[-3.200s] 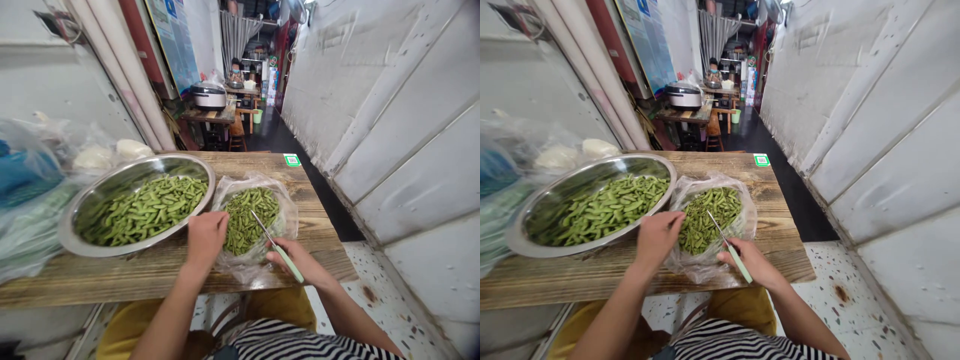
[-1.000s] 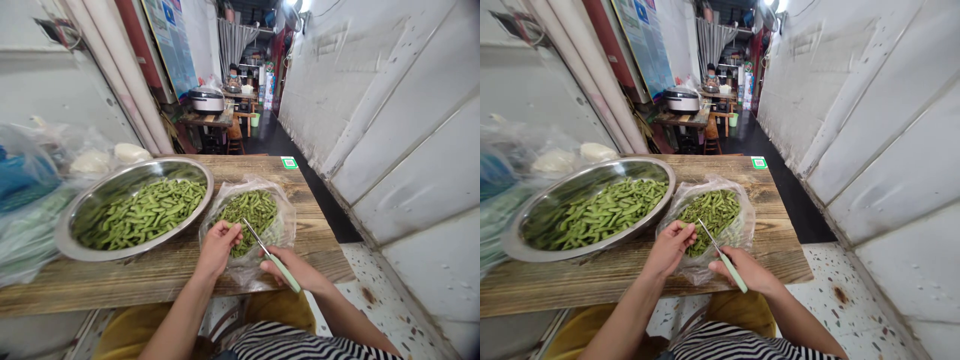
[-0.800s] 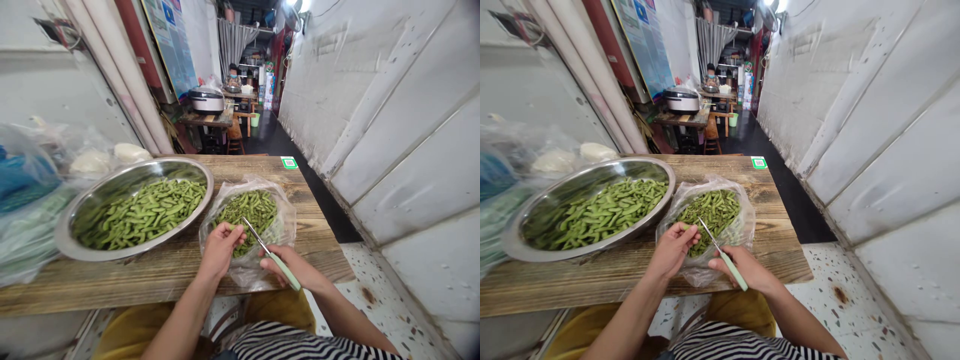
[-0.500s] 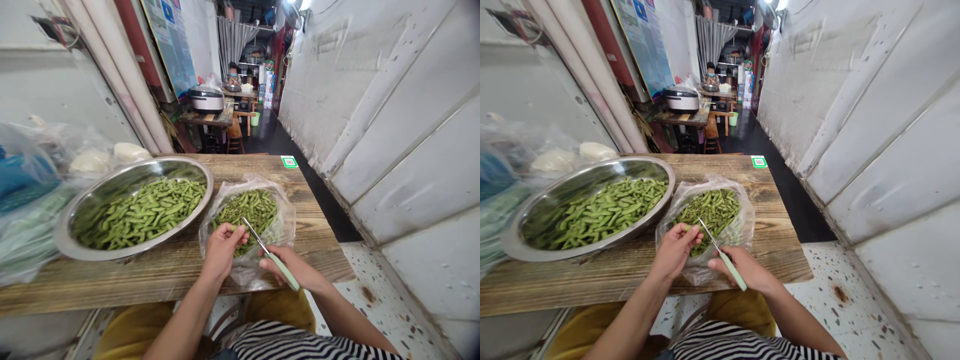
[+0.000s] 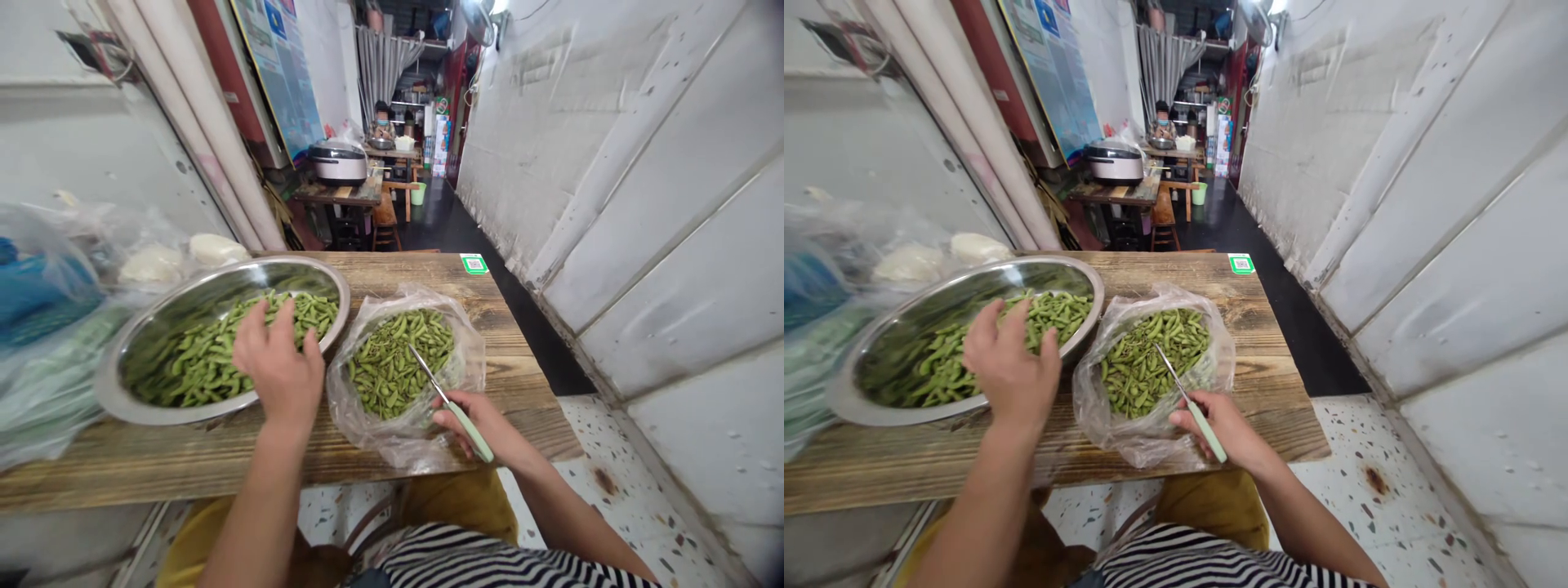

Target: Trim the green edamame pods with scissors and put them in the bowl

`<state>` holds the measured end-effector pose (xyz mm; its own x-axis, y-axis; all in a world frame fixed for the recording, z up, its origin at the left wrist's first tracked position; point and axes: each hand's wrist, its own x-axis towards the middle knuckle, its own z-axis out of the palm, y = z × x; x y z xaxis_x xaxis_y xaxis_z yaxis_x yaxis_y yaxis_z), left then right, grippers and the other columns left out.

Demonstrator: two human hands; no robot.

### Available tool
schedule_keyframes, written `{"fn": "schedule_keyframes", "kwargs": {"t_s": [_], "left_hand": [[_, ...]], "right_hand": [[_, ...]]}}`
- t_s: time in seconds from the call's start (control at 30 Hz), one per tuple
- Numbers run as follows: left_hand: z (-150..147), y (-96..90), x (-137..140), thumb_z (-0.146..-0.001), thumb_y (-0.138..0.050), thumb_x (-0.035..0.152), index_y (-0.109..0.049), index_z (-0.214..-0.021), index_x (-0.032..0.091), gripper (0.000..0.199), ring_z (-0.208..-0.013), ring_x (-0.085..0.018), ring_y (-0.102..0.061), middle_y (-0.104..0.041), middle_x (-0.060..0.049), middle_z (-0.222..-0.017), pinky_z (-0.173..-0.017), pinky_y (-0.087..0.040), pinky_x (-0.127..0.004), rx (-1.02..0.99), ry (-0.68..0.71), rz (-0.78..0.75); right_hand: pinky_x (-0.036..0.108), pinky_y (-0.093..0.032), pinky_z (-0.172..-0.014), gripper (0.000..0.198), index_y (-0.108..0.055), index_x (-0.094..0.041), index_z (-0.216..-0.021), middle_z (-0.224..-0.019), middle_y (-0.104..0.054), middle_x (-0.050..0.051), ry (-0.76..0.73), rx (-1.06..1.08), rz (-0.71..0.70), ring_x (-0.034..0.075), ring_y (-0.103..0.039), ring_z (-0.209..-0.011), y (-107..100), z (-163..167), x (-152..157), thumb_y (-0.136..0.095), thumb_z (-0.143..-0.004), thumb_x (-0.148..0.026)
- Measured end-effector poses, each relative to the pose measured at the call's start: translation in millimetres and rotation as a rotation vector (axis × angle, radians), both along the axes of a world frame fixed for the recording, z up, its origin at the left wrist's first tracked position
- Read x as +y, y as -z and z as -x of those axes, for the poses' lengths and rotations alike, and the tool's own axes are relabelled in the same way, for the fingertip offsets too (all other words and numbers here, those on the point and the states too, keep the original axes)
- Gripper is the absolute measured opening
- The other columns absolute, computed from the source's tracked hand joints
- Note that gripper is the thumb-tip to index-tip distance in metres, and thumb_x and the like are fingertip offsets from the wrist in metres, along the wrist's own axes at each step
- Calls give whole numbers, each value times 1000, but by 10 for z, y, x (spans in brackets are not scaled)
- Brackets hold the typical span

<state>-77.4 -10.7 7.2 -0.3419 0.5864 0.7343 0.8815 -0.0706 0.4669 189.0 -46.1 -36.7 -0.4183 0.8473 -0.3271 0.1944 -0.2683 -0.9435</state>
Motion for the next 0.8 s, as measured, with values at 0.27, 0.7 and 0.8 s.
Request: {"fn": "schedule_keyframes", "kwargs": {"t_s": [0.27, 0.7, 0.8], "left_hand": [[-497, 581, 162, -80, -56, 22, -71, -83, 19, 15, -83, -26, -60, -69, -11, -85, -78, -43, -38, 113, 477, 472], [-574, 407, -7, -74, -63, 38, -71, -84, 17, 25, -57, -14, -58, -71, -3, -70, -59, -45, -24, -780, 685, 577], [-609, 391, -56, -71, -66, 40, -72, -80, 16, 27, -53, -12, -54, -70, -3, -66, -55, -42, -23, -864, 697, 597]], "right_hand": [[15, -29, -30, 40, -53, -17, -92, -41, -40, -12, -13, -19, -25, 6, -38, -30, -14, 1, -14, -64, -76, -53], [17, -33, -39, 43, -58, -16, -98, -55, -46, -6, -116, -167, -144, 8, -43, -42, -112, -26, -32, -63, -77, -54], [19, -34, -45, 43, -60, -15, -99, -59, -48, -5, -160, -223, -233, 8, -42, -48, -174, -26, -40, -62, -79, -53]]}}
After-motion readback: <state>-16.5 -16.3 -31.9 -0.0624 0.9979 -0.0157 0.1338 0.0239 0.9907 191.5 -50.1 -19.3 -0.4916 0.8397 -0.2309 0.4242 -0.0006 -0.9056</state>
